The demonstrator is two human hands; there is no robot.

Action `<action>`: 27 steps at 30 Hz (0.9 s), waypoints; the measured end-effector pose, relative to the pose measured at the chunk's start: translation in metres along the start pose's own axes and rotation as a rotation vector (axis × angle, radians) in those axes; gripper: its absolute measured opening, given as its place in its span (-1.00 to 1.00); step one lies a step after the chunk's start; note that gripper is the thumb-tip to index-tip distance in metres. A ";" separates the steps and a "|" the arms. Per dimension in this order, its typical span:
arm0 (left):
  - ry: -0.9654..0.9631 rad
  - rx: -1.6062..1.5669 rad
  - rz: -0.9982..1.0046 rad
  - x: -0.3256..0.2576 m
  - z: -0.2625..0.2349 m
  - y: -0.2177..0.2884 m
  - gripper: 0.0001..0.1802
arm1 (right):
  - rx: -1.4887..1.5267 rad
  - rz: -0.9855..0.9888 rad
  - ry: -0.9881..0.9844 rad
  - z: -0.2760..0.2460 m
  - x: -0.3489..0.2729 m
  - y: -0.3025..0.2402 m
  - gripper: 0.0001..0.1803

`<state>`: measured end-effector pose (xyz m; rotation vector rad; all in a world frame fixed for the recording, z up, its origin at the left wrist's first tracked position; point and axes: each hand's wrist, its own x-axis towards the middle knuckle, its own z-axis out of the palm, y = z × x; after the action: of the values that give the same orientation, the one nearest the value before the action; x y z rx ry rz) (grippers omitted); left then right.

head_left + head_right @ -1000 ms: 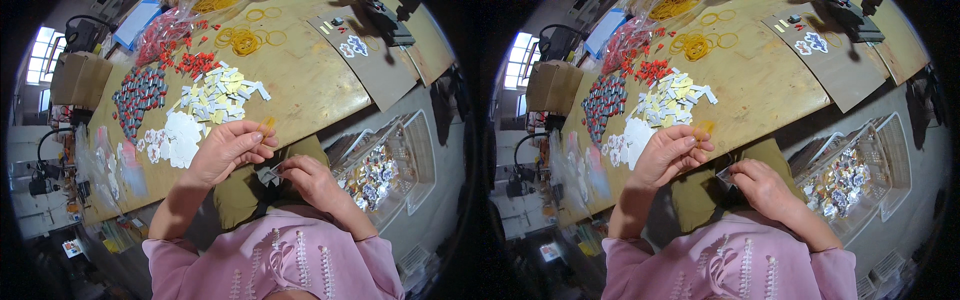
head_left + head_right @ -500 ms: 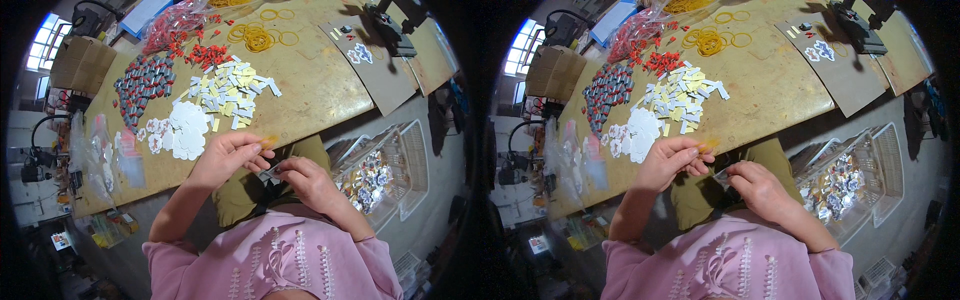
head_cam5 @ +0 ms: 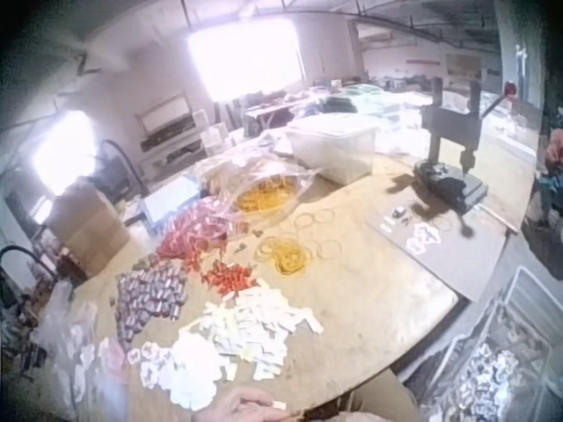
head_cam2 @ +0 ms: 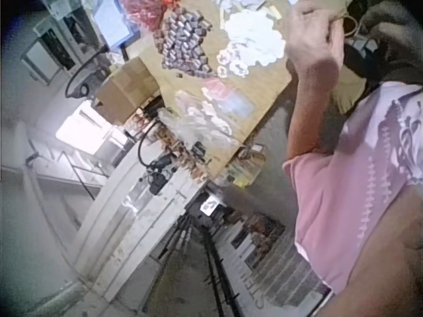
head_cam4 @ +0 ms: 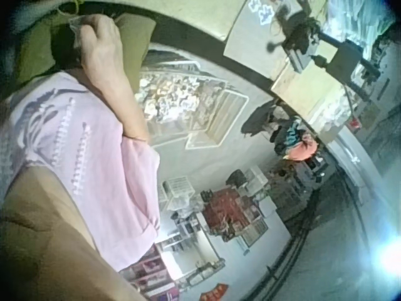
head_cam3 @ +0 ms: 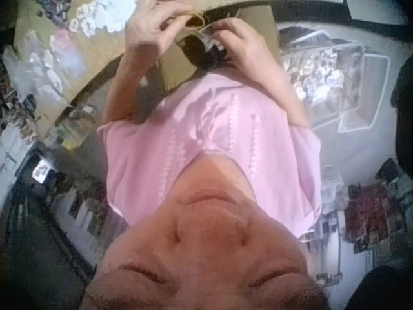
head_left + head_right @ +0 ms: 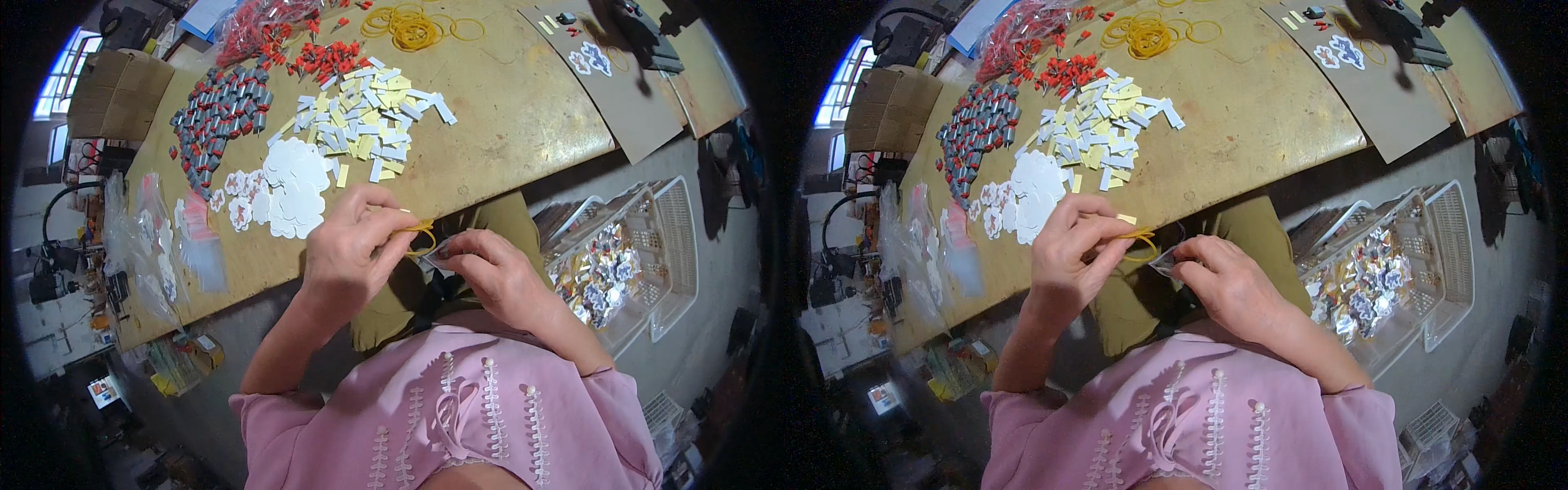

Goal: The person assembles small craft kits by placing white cutouts, yellow rectangular pieces, and yellow rubber bands into clear plastic bags. The person handles each item one at a time and seals the bags after filling them.

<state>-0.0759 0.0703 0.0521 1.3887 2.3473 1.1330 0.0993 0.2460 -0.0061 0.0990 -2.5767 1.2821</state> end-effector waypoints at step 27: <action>-0.539 0.223 0.134 -0.030 -0.002 0.012 -0.80 | 0.272 -0.019 -0.088 0.017 -0.002 -0.002 -0.72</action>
<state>-0.0522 0.0486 0.0558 1.6882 2.0483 0.4418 0.0985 0.2314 -0.0147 0.2351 -2.4490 1.6481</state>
